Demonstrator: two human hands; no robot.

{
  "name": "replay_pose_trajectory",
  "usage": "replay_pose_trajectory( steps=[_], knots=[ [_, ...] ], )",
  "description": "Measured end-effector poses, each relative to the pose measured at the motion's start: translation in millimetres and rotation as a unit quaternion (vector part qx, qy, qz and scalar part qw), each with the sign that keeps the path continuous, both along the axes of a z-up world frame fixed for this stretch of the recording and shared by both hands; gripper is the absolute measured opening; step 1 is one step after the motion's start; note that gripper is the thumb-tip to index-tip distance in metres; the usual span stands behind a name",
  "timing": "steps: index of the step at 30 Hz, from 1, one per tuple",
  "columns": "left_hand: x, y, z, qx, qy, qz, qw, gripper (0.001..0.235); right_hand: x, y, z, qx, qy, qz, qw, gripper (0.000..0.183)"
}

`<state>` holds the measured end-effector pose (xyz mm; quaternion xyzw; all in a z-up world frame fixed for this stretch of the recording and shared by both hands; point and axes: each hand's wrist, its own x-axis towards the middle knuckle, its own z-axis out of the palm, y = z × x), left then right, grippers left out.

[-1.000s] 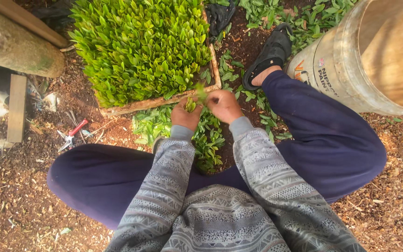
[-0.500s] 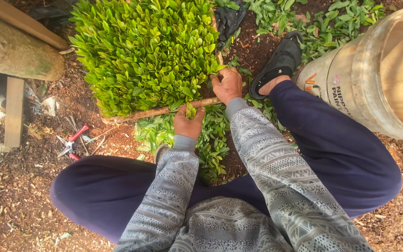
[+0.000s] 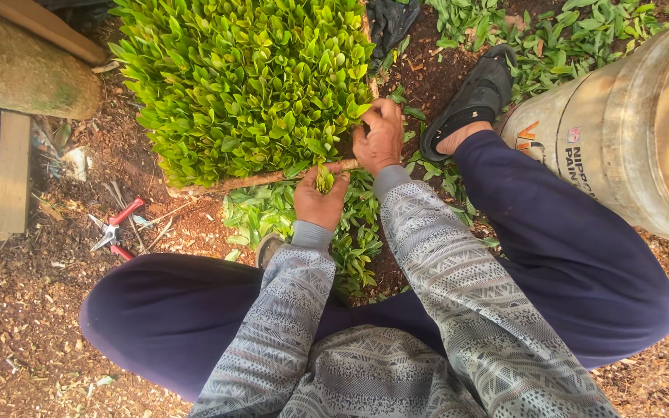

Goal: The person sits cross-legged on the ground and repeatedly plucks small green leaves from a dense plant in a rectangular planter. The harvested leaves are gathered in the hands and periodically dropped into a nearby bucket.

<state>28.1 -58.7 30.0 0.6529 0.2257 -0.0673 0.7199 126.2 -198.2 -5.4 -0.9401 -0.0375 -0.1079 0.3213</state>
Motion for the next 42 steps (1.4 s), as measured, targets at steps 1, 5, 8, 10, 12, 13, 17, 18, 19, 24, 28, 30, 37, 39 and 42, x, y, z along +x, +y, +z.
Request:
replay_pose_trajectory(
  steps=[1, 5, 8, 10, 12, 13, 17, 18, 19, 24, 28, 30, 37, 39, 42],
  knots=[
    [1.7, 0.4, 1.9, 0.016, -0.008, -0.003, 1.0, 0.013, 0.6, 2.2, 0.5, -0.01, -0.008, 0.002, 1.0, 0.025],
    [2.5, 2.1, 12.1, 0.04, 0.027, -0.012, 0.999, 0.013, -0.8, 10.1, 3.9, -0.05, -0.006, -0.012, 0.999, 0.023],
    [-2.0, 5.0, 18.0, 0.011, 0.061, -0.011, 0.998, 0.014, -5.2, 12.4, 8.5, -0.054, 0.022, -0.017, 0.998, 0.022],
    [7.3, 4.5, 19.4, 0.017, 0.038, -0.01, 0.999, 0.014, 5.5, 9.3, 14.4, -0.051, 0.03, 0.0, 0.998, 0.021],
    [4.5, 3.6, 18.6, 0.055, 0.01, -0.009, 0.998, 0.014, 4.3, 5.7, 16.7, -0.047, 0.044, 0.016, 0.998, 0.025],
    [2.2, 4.0, 17.1, 0.041, 0.021, -0.01, 0.999, 0.014, 2.4, 4.7, 16.3, -0.043, 0.052, 0.022, 0.997, 0.027],
    [1.4, 3.8, 9.2, 0.028, 0.013, -0.015, 0.999, 0.014, 2.8, 2.3, 12.3, -0.068, 0.004, 0.012, 0.998, 0.02],
    [2.3, 4.1, 6.6, 0.034, -0.001, -0.016, 0.999, 0.014, 4.1, 2.8, 10.5, -0.07, -0.002, 0.007, 0.998, 0.019],
    [0.8, 4.3, 4.1, 0.023, 0.006, -0.013, 1.0, 0.014, 2.5, 3.0, 8.4, -0.071, -0.005, 0.001, 0.997, 0.019],
    [2.9, 1.9, -8.9, -0.029, 0.025, 0.0, 0.999, 0.015, 3.7, 0.2, 2.6, -0.038, -0.003, 0.007, 0.999, 0.031],
    [5.5, 3.2, -14.8, -0.116, 0.066, 0.035, 0.99, 0.015, 6.7, -2.1, 1.0, -0.055, -0.009, 0.017, 0.998, 0.028],
    [5.4, 4.0, -14.0, -0.115, 0.072, 0.036, 0.99, 0.014, 7.2, -4.0, 0.0, -0.047, -0.011, 0.026, 0.999, 0.028],
    [5.9, 3.7, 0.0, -0.091, 0.086, 0.02, 0.992, 0.015, 6.8, -7.5, -9.5, -0.036, -0.006, 0.04, 0.999, 0.019],
    [7.0, 2.9, 2.8, -0.079, 0.108, 0.023, 0.991, 0.016, 6.1, -8.4, -12.6, -0.011, -0.02, 0.042, 0.999, 0.017],
    [5.8, 3.9, 1.5, -0.101, 0.084, 0.034, 0.991, 0.015, 3.4, -8.6, -18.8, -0.017, -0.017, 0.049, 0.998, 0.014]
  ],
)
